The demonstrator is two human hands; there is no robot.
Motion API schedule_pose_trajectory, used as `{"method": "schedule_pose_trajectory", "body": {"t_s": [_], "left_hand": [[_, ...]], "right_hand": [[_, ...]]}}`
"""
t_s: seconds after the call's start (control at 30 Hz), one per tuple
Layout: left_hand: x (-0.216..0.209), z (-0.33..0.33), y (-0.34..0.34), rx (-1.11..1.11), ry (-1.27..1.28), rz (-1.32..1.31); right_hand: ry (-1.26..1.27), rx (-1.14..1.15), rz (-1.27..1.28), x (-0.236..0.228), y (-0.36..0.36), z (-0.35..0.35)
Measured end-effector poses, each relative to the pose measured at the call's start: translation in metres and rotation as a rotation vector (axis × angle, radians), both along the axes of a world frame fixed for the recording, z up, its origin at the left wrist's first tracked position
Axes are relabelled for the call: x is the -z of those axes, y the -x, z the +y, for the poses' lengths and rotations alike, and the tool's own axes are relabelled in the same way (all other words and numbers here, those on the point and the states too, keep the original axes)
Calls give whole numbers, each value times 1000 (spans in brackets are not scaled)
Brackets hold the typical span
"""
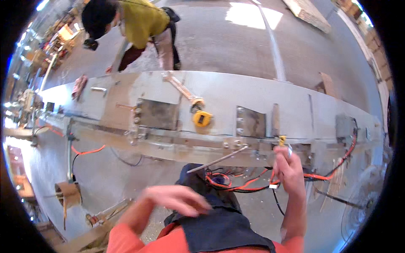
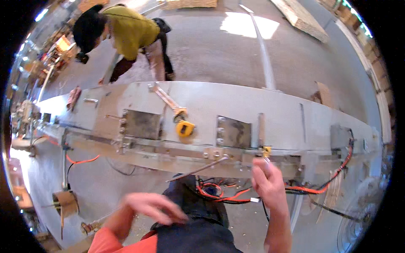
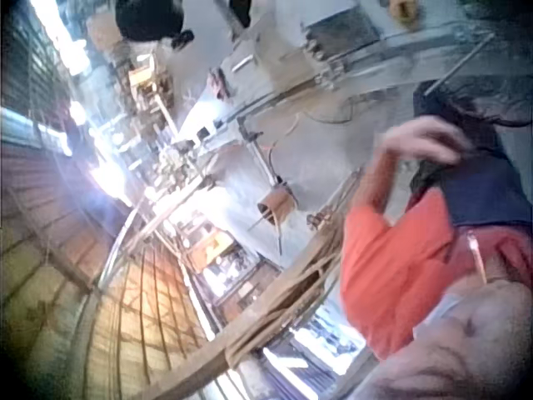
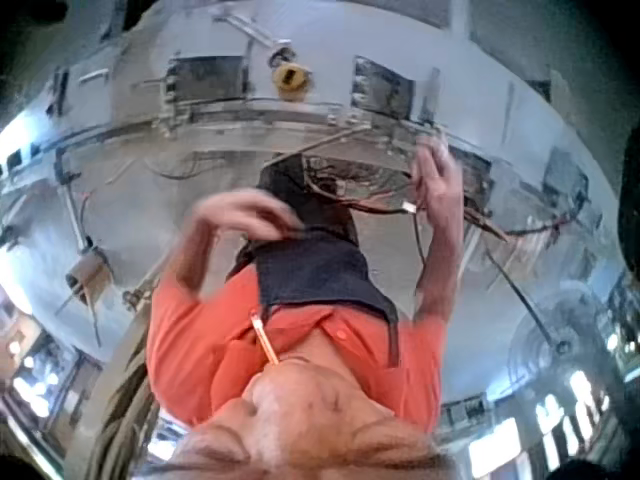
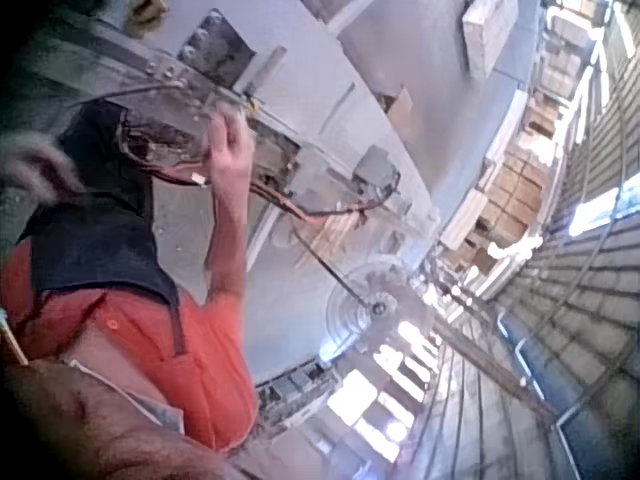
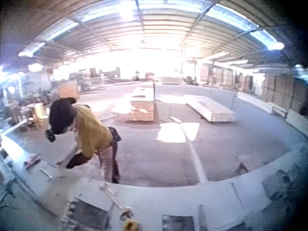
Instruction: The person assembles a metal machinery component by measuring parts with a tape measure, aligning a metal block, and tightening several screws and bolts using a wrench and a hex key.
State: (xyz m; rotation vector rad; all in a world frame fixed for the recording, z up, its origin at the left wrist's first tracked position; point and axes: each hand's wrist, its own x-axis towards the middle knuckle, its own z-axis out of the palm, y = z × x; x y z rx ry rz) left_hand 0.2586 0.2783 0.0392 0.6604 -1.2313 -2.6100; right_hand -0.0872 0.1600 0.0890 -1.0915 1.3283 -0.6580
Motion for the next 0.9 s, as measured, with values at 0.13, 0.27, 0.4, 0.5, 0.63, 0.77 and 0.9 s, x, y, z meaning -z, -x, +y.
{"method": "schedule_pose_trajectory", "body": {"t_s": [0.13, 0.27, 0.4, 0.5, 0.63, 0.77, 0.9], "left_hand": [[-19, 10, -179, -1249, 322, -379], [81, -41, -332, -1148, 907, -1456], [139, -78, -374, -615, 1163, -1834], [138, -108, -366, -465, 1091, -1876], [136, -102, -397, -269, 1195, -1817], [128, -112, -396, -164, 1233, -1702], [135, -95, -417, -103, 1259, -1637]], "right_hand": [[264, -192, 209, -25, -35, -92], [527, -342, 444, 10, -75, -159], [527, -617, 700, 59, -133, -208], [582, -732, 822, 114, -171, -232], [390, -986, 978, 134, -220, -235], [535, -867, 929, 145, -208, -227], [633, -698, 758, 112, -181, -219]]}}
